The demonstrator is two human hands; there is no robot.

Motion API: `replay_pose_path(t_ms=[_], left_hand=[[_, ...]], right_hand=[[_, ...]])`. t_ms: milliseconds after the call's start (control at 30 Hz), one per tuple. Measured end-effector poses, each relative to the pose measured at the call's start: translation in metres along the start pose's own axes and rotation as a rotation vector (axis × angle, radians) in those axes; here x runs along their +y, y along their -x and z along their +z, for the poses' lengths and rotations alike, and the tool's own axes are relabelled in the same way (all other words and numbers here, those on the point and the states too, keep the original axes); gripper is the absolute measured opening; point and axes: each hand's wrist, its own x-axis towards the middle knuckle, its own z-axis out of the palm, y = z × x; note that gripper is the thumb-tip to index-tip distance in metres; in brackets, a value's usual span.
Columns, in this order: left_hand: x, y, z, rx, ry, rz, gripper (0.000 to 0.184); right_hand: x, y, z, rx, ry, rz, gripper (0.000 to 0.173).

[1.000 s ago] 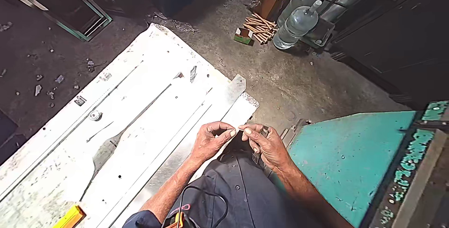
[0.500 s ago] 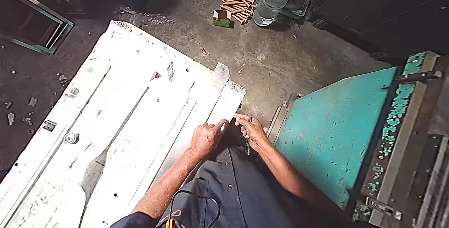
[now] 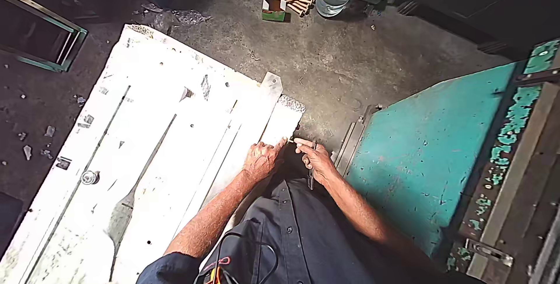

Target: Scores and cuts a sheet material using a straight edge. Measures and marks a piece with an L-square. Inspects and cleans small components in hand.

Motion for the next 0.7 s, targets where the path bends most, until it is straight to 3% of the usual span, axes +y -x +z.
replay_pose_path(t_ms=[167, 333, 433, 533, 700], left_hand=[[0.000, 0.001, 0.004, 0.026, -0.002, 0.002, 0.067], [-0.005, 0.018, 0.015, 0.095, 0.048, 0.027, 0.068], [-0.011, 0.033, 0.022, 0.155, 0.106, 0.057, 0.057], [-0.023, 0.058, 0.035, 0.323, 0.185, 0.090, 0.031], [-0.054, 0.094, 0.043, 0.724, 0.183, -0.039, 0.032]], right_hand=[[0.016, -0.001, -0.032, 0.162, -0.089, 0.100, 0.030], [0.025, 0.031, -0.038, 0.136, -0.055, 0.162, 0.059], [0.030, 0.042, -0.039, 0.116, -0.087, 0.087, 0.049], [0.027, 0.048, -0.035, -0.010, 0.031, -0.080, 0.036], [-0.011, 0.051, 0.007, -0.210, 0.364, -0.221, 0.019]])
